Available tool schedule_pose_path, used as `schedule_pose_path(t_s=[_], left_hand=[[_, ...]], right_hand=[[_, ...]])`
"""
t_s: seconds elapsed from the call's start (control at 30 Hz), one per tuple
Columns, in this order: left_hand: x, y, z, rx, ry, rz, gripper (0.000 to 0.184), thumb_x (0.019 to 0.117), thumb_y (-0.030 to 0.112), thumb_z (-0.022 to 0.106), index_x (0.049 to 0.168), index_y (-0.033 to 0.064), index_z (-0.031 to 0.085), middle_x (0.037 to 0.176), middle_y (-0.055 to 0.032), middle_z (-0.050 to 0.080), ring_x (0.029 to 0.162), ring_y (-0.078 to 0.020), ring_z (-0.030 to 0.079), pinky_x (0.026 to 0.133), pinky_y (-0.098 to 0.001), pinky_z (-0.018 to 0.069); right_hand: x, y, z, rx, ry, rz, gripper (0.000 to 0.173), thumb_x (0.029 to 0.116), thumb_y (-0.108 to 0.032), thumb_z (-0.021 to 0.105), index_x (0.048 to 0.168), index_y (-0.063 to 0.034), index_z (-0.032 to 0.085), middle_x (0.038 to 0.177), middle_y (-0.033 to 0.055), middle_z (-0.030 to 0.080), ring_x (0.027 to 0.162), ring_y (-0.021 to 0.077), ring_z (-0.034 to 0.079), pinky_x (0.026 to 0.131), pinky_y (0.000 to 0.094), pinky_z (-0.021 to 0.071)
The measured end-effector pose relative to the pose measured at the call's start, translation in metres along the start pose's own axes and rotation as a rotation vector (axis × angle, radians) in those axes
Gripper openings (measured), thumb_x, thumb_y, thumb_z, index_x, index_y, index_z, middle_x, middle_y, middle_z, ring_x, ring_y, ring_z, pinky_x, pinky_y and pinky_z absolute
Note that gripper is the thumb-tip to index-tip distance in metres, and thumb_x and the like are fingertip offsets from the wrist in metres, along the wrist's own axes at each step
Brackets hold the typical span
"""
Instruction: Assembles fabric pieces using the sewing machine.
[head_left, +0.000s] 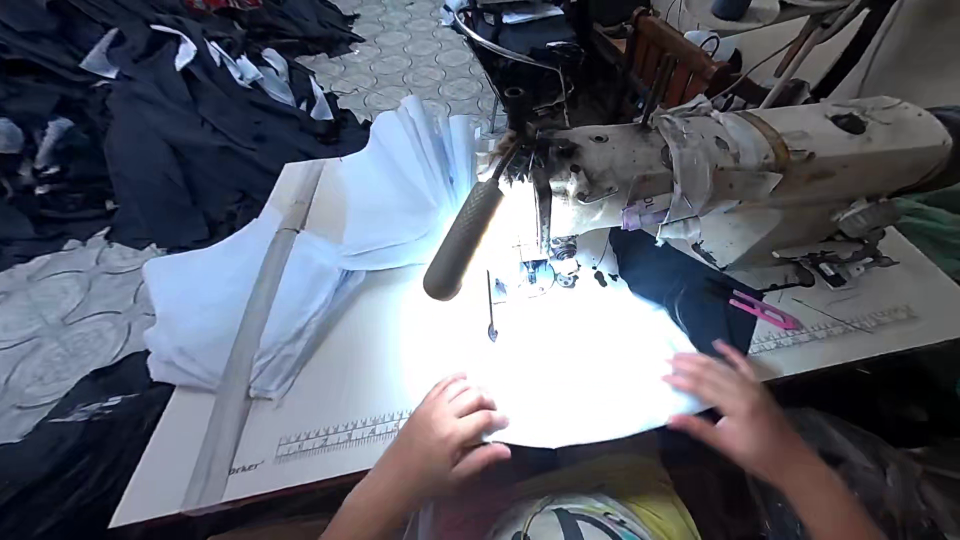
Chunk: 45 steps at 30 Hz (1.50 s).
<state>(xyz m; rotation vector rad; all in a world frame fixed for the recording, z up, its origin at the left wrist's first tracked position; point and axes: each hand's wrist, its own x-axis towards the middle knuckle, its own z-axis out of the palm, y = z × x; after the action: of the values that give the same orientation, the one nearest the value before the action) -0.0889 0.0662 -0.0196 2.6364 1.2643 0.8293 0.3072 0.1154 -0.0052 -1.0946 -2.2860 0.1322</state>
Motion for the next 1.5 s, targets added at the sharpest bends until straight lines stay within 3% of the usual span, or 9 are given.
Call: schedule_pose_path(t_s=[0.17,0.37,0.53,0.83,0.93,1.07,1.17,1.33,1.5], left_hand=[[0.046,0.016,0.003,-0.054,0.044,0.005,0.045,0.1053,0.042,0.043,0.100,0.0137,0.078,0.099,-0.0040,0.076,0.088,-0.0166,0.073,0.075,-0.0339,0.0576],[0.084,0.024,0.041,-0.103,-0.364,-0.165,0.069,0.1018,0.062,0.039,0.156,0.0206,0.044,0.164,-0.0155,0.035,0.153,-0.0386,0.029,0.118,-0.0661,0.0231],[0.077,0.020,0.042,-0.190,-0.362,0.022,0.059,0.0987,0.055,0.052,0.145,0.0190,0.058,0.159,-0.0098,0.045,0.151,-0.0339,0.035,0.118,-0.0641,0.0259],[0.089,0.003,0.042,-0.051,-0.263,-0.197,0.053,0.1057,0.049,0.039,0.147,0.0211,0.058,0.156,-0.0125,0.048,0.148,-0.0348,0.041,0.116,-0.0648,0.0263],[0.084,0.000,0.040,-0.052,-0.246,-0.247,0.054,0.1052,0.049,0.038,0.147,0.0201,0.058,0.158,-0.0134,0.046,0.149,-0.0365,0.038,0.118,-0.0662,0.0209],[0.086,-0.001,0.045,-0.012,-0.208,-0.279,0.055,0.1050,0.049,0.036,0.146,0.0194,0.059,0.157,-0.0144,0.047,0.149,-0.0388,0.037,0.119,-0.0651,0.0217],[0.089,0.001,0.048,0.025,-0.152,-0.311,0.057,0.1043,0.049,0.038,0.144,0.0145,0.061,0.154,-0.0177,0.050,0.147,-0.0419,0.039,0.118,-0.0656,0.0233],[0.098,0.003,0.044,0.015,-0.147,-0.367,0.065,0.0979,0.046,0.051,0.151,0.0082,0.051,0.156,-0.0208,0.045,0.147,-0.0442,0.037,0.118,-0.0665,0.0213],[0.094,0.002,0.042,-0.054,-0.013,-0.002,0.020,0.0846,-0.008,0.057,0.096,0.0000,0.071,0.122,-0.0169,0.072,0.117,-0.0347,0.068,0.096,-0.0518,0.0536]], right_hand=[[-0.013,0.100,-0.045,-0.187,0.102,0.316,0.033,0.1010,-0.024,0.055,0.113,-0.0010,0.076,0.123,0.0257,0.069,0.115,0.0497,0.064,0.100,0.0700,0.0415],[-0.034,0.127,-0.068,-0.304,0.181,0.542,0.026,0.1003,-0.010,0.057,0.113,0.0065,0.073,0.119,0.0328,0.067,0.113,0.0568,0.061,0.098,0.0761,0.0362],[-0.019,0.089,-0.058,-0.363,0.276,0.641,0.036,0.0991,-0.017,0.060,0.121,0.0107,0.066,0.126,0.0409,0.058,0.119,0.0638,0.052,0.097,0.0769,0.0352],[0.011,-0.010,-0.033,-0.132,-0.177,0.431,0.059,0.0982,-0.048,0.056,0.068,0.0019,0.065,0.063,0.0161,0.062,0.063,0.0349,0.065,0.066,0.0591,0.0483],[-0.007,-0.018,-0.046,0.026,-0.468,0.632,0.052,0.0997,-0.045,0.060,0.085,0.0029,0.075,0.077,0.0193,0.071,0.078,0.0394,0.070,0.076,0.0644,0.0495],[-0.030,-0.027,-0.009,0.059,0.023,0.568,0.031,0.0863,-0.032,0.071,0.082,-0.0017,0.074,0.077,0.0101,0.070,0.065,0.0186,0.066,0.060,0.0354,0.0548],[-0.030,-0.025,0.002,0.121,0.251,0.358,0.019,0.0875,-0.024,0.070,0.084,-0.0051,0.073,0.081,0.0076,0.070,0.081,0.0108,0.066,0.076,0.0184,0.0529],[-0.027,-0.024,-0.004,0.149,-0.169,-0.132,0.019,0.0930,-0.033,0.061,0.078,-0.0240,0.068,0.126,-0.0063,0.071,0.126,0.0135,0.060,0.110,0.0420,0.0380],[0.017,0.007,-0.022,0.328,-0.192,-0.042,0.043,0.0965,-0.047,0.059,0.090,-0.0072,0.074,0.120,0.0105,0.073,0.117,0.0225,0.066,0.104,0.0482,0.0454]])
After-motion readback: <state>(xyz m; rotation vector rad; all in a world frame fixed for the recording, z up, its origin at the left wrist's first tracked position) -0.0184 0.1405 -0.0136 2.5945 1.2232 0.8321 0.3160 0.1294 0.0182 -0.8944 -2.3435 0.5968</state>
